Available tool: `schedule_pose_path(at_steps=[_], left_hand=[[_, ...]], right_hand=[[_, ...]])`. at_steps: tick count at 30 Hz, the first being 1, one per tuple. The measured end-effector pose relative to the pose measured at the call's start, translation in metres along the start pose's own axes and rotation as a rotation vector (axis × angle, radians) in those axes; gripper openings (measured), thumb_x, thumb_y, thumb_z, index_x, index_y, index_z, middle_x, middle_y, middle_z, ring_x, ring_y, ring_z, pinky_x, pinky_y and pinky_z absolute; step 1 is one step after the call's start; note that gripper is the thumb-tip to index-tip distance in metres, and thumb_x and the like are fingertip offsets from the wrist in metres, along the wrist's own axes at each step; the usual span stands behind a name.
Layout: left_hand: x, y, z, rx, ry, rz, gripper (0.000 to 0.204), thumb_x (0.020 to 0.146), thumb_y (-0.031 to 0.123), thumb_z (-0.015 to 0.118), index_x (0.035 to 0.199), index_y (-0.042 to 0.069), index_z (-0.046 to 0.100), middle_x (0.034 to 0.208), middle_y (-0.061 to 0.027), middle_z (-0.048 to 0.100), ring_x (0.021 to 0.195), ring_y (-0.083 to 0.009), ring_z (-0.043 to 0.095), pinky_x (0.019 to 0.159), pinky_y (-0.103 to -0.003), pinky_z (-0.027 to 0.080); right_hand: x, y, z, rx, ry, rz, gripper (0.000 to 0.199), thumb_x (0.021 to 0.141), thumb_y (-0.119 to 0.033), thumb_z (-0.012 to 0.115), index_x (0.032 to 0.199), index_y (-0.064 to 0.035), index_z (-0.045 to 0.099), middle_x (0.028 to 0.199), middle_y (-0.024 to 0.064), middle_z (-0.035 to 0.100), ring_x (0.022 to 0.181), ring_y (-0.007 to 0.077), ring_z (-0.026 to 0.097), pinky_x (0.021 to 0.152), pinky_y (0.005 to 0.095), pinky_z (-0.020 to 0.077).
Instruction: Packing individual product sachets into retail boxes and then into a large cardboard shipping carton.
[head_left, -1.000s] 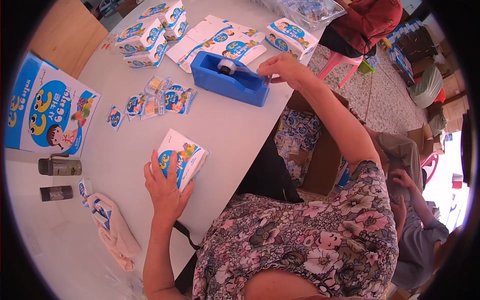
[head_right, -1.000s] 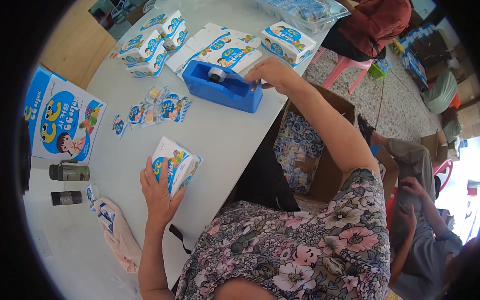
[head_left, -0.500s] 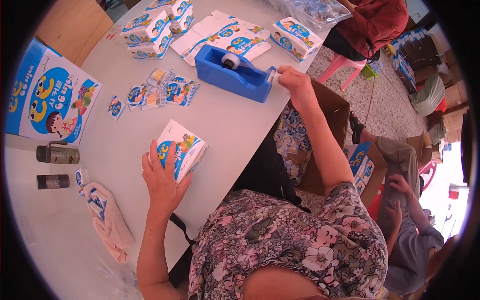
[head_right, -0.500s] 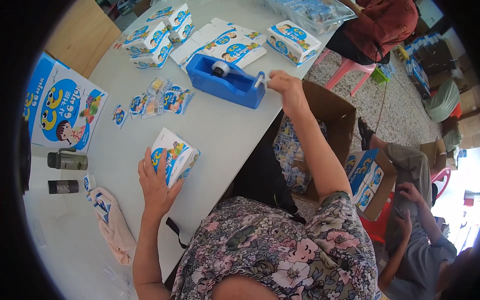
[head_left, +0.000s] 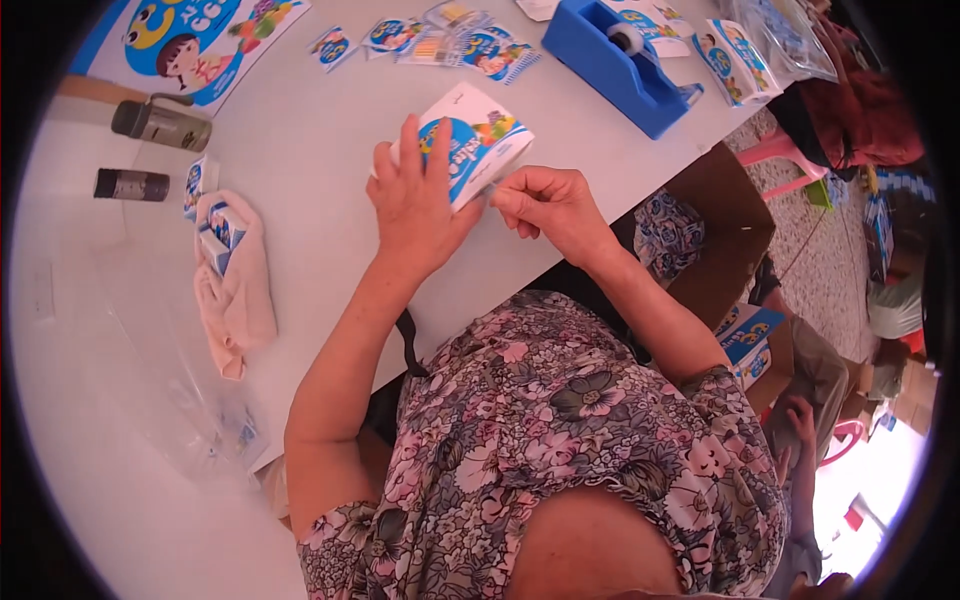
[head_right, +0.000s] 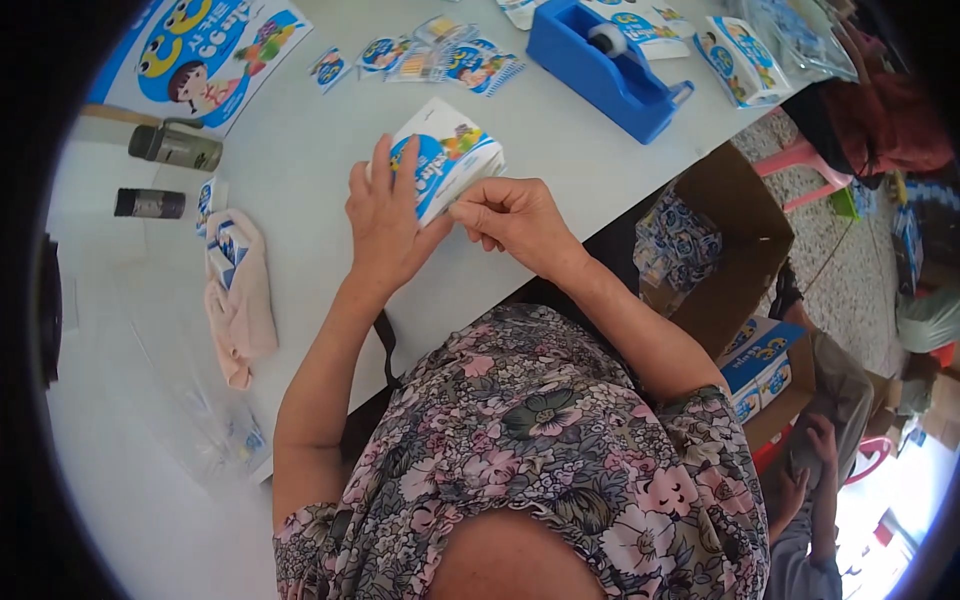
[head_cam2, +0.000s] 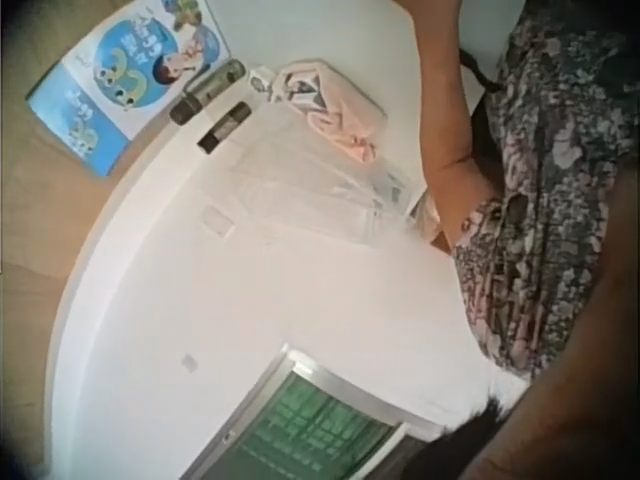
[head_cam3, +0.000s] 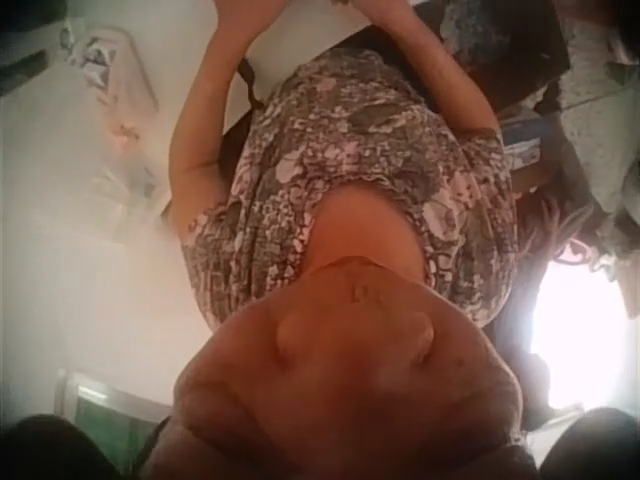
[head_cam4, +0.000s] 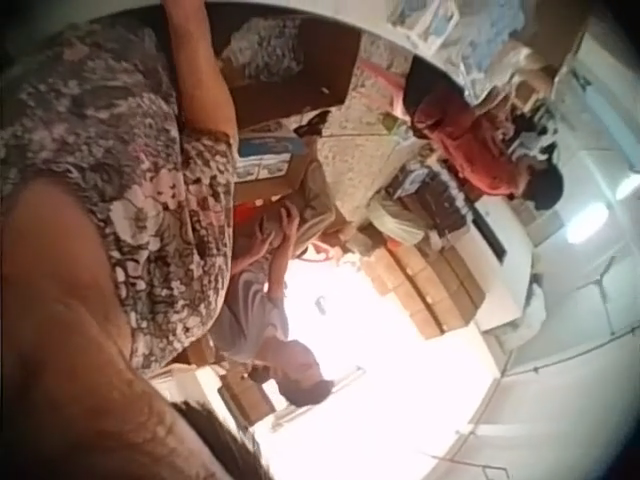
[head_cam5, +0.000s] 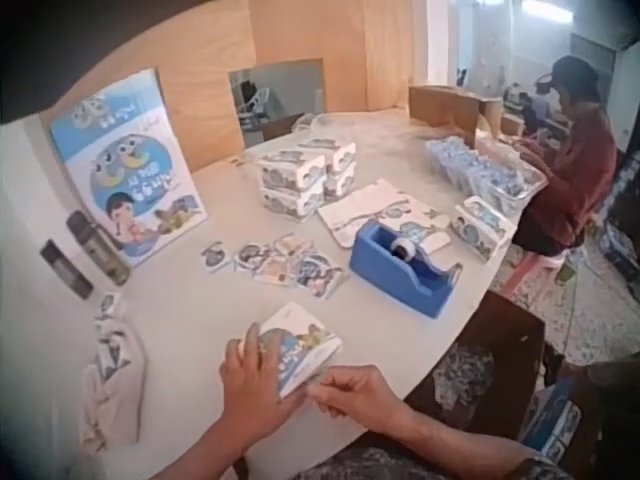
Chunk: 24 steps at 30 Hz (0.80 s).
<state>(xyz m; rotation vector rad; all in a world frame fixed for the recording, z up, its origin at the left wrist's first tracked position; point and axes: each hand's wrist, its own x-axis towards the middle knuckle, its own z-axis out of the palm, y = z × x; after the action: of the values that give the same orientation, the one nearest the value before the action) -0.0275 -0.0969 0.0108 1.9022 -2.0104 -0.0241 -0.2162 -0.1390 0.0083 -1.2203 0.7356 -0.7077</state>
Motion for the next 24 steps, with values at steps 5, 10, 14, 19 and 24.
schedule_pose_path(at_steps=[5,10,14,19,24], left_hand=[[0.000,-0.003,0.006,-0.004,0.024,-0.024,0.086,0.074,0.037,0.073,0.146,0.011,0.034,0.151,-0.0182,0.024,0.125,-0.0431,0.028,0.095,-0.057,0.029],[0.012,-0.004,0.003,-0.019,0.001,-0.056,0.085,0.072,0.035,0.073,0.145,0.012,0.037,0.152,-0.0180,0.024,0.127,-0.0424,0.027,0.097,-0.057,0.028],[0.003,0.000,-0.001,-0.036,0.104,-0.059,0.085,0.065,0.032,0.075,0.141,0.016,0.043,0.150,-0.0201,0.027,0.126,-0.0444,0.031,0.095,-0.059,0.031],[-0.006,-0.006,0.014,-0.012,0.136,-0.112,0.090,0.058,0.033,0.077,0.140,0.014,0.044,0.145,-0.0216,0.032,0.127,-0.0426,0.034,0.095,-0.058,0.034],[-0.002,0.000,0.003,-0.116,0.119,-0.118,0.093,0.058,0.031,0.078,0.138,0.007,0.039,0.144,-0.0204,0.034,0.129,-0.0410,0.034,0.100,-0.056,0.031]], right_hand=[[0.018,0.013,0.010,-0.030,0.133,0.098,0.022,0.089,-0.021,0.071,0.078,-0.0019,0.070,0.061,-0.0006,0.060,0.050,0.0043,0.051,0.045,0.0191,0.0393],[0.033,0.015,-0.003,-0.215,0.142,0.120,0.029,0.087,-0.026,0.073,0.074,-0.0002,0.070,0.056,0.0014,0.059,0.048,0.0060,0.051,0.044,0.0232,0.0403],[0.034,0.012,-0.021,-1.007,0.121,-0.177,0.035,0.080,-0.034,0.074,0.069,-0.0017,0.067,0.060,0.0124,0.064,0.049,0.0235,0.062,0.050,0.0378,0.0467],[0.026,-0.037,-0.002,-1.116,0.232,-0.636,0.066,0.063,-0.032,0.086,0.118,-0.0078,0.057,0.134,0.0140,0.051,0.124,0.0366,0.047,0.102,0.0454,0.0393],[0.083,-0.026,-0.009,-1.436,0.093,-0.542,0.090,0.071,-0.052,0.077,0.140,-0.0056,0.044,0.150,0.0166,0.037,0.139,0.0417,0.031,0.113,0.0483,0.0223]])
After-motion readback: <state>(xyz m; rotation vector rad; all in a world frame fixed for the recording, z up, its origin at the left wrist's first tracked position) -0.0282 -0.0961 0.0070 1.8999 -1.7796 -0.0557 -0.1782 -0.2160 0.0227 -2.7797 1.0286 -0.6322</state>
